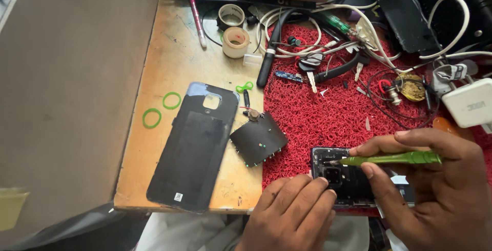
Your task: The person uses a green screwdriver to remove screws from the back of a disassembled smartphone. They carefully unscrew and remove several screws from the phone's internal frame, placing them aside on the workbench.
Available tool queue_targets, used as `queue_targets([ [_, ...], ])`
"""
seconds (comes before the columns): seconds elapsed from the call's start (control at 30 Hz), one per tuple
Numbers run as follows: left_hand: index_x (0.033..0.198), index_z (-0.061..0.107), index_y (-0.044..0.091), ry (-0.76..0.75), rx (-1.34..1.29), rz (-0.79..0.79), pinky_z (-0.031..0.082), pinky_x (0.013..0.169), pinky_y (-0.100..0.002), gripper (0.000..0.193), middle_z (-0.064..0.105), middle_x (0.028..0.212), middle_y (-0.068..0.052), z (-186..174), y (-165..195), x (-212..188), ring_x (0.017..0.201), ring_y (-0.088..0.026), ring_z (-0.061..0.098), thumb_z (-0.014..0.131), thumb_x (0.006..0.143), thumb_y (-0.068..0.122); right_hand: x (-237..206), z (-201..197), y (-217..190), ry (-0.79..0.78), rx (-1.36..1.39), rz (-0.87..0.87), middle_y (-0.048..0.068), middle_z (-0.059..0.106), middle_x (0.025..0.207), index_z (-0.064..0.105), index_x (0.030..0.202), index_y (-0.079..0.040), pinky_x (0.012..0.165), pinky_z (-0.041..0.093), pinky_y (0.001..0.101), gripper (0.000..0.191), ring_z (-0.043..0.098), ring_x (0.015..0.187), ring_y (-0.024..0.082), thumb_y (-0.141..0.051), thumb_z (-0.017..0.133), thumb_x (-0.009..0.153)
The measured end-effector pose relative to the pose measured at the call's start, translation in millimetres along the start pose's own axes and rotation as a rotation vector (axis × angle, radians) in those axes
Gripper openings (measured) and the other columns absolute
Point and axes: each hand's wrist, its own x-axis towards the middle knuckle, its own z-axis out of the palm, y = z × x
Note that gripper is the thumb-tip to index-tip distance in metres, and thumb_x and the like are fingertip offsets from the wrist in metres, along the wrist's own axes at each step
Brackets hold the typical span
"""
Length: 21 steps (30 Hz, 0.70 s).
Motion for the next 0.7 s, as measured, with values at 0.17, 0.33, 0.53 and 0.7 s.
queue_targets([
  [0.17,0.119,0.072,0.005,0.03,-0.016,-0.003,0.054,0.102,-0.042,0.024,0.069,0.128,-0.01,-0.3,-0.9,1.0,0.119,-0.027,0.067,0.076,0.1,0.018,-1.8,-1.3,1.7,-0.008,0.008,0.018,0.02,0.07,0.107,0.031,0.132,-0.003,0.087,0.067,0.031,0.057,0.078,0.102,0.023,0.011,0.064,0.087],
  [0.33,0.117,0.072,0.005,0.046,-0.038,-0.012,0.055,0.101,-0.041,0.021,0.07,0.126,-0.01,-1.1,1.3,2.1,0.118,-0.026,0.068,0.076,0.099,0.017,-2.4,1.9,-1.0,0.017,0.023,0.052,0.021,0.068,0.107,0.032,0.131,-0.003,0.086,0.063,0.0339,0.056,0.077,0.103,0.025,0.012,0.063,0.087],
  [0.53,0.116,0.073,0.006,0.059,-0.038,-0.008,0.055,0.1,-0.041,0.02,0.07,0.126,-0.01,-1.6,0.9,2.7,0.118,-0.026,0.068,0.076,0.099,0.017,-1.3,2.7,-1.8,-0.002,0.029,0.034,0.02,0.068,0.107,0.031,0.132,-0.003,0.087,0.063,0.0339,0.056,0.077,0.102,0.024,0.011,0.063,0.088],
  [0.7,0.115,0.072,0.005,0.054,-0.033,-0.012,0.055,0.1,-0.041,0.019,0.07,0.125,-0.01,-2.6,0.8,2.3,0.117,-0.026,0.068,0.076,0.1,0.017,-3.1,3.4,1.3,0.031,0.0,0.059,0.021,0.067,0.108,0.031,0.132,-0.002,0.087,0.067,0.0339,0.057,0.076,0.104,0.026,0.012,0.064,0.087],
])
